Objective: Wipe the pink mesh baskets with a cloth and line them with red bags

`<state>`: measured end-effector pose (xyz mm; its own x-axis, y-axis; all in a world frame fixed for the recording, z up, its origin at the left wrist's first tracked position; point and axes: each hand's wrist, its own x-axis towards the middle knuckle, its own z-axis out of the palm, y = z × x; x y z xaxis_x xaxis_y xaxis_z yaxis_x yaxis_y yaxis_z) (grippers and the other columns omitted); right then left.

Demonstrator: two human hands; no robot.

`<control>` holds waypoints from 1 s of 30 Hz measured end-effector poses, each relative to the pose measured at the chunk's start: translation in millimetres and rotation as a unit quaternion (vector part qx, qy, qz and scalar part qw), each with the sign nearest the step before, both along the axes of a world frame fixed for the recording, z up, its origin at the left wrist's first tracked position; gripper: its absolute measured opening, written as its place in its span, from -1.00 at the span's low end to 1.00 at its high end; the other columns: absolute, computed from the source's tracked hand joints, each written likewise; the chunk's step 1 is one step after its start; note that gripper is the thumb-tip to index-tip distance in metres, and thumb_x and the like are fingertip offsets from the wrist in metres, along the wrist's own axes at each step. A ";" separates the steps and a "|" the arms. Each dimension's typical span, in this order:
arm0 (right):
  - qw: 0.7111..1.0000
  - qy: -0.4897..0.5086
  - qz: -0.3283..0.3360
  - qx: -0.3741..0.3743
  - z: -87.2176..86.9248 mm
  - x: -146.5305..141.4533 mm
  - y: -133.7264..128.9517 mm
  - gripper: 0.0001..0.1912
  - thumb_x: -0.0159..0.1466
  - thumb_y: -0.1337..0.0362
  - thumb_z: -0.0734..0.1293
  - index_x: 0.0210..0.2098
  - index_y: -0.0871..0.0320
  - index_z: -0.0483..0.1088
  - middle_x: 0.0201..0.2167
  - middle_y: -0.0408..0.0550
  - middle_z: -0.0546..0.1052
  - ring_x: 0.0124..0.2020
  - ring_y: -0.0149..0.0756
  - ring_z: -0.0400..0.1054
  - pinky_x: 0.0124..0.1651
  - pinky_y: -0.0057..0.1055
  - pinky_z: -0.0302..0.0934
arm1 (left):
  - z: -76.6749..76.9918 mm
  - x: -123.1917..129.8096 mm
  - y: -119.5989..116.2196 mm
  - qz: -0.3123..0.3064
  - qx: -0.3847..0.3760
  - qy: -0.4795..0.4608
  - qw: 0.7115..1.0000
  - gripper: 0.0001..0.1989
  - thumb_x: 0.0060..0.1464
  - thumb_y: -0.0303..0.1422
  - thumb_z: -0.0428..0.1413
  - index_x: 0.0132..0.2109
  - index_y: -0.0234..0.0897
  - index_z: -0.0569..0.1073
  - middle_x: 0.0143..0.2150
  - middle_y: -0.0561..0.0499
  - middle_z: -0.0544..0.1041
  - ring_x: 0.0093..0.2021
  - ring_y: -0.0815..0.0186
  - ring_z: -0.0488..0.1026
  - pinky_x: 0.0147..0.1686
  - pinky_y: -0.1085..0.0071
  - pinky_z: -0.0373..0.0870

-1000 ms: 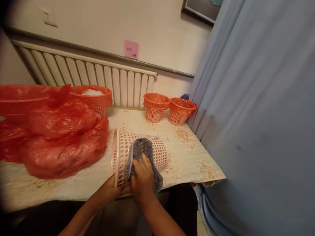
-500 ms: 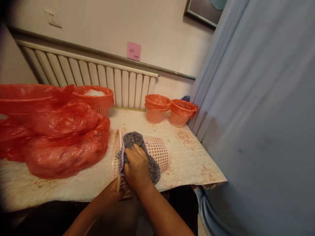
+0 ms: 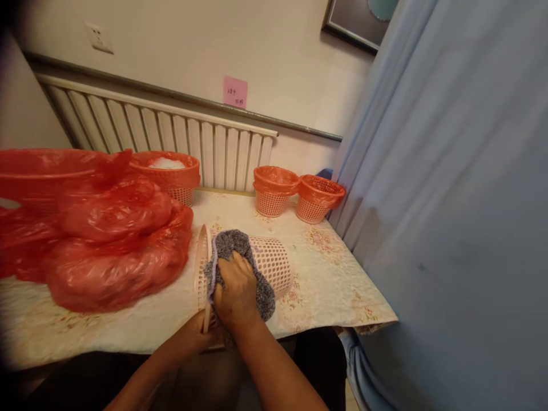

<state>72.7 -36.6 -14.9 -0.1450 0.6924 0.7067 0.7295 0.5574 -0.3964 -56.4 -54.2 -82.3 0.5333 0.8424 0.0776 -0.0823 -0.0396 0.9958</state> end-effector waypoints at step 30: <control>0.979 0.076 -0.178 -0.060 -46.1 126.8 36.5 -0.64 0.16 0.41 0.15 -0.11 0.19 0.45 -0.15 0.06 0.51 -0.07 -0.16 0.35 0.05 -0.24 0.22 | 48.6 21.8 -11.9 -0.002 -0.106 -0.100 0.989 -0.34 -0.24 -0.49 0.15 0.13 -0.29 0.39 0.15 -0.10 0.50 0.21 0.02 0.36 0.28 0.07 0.14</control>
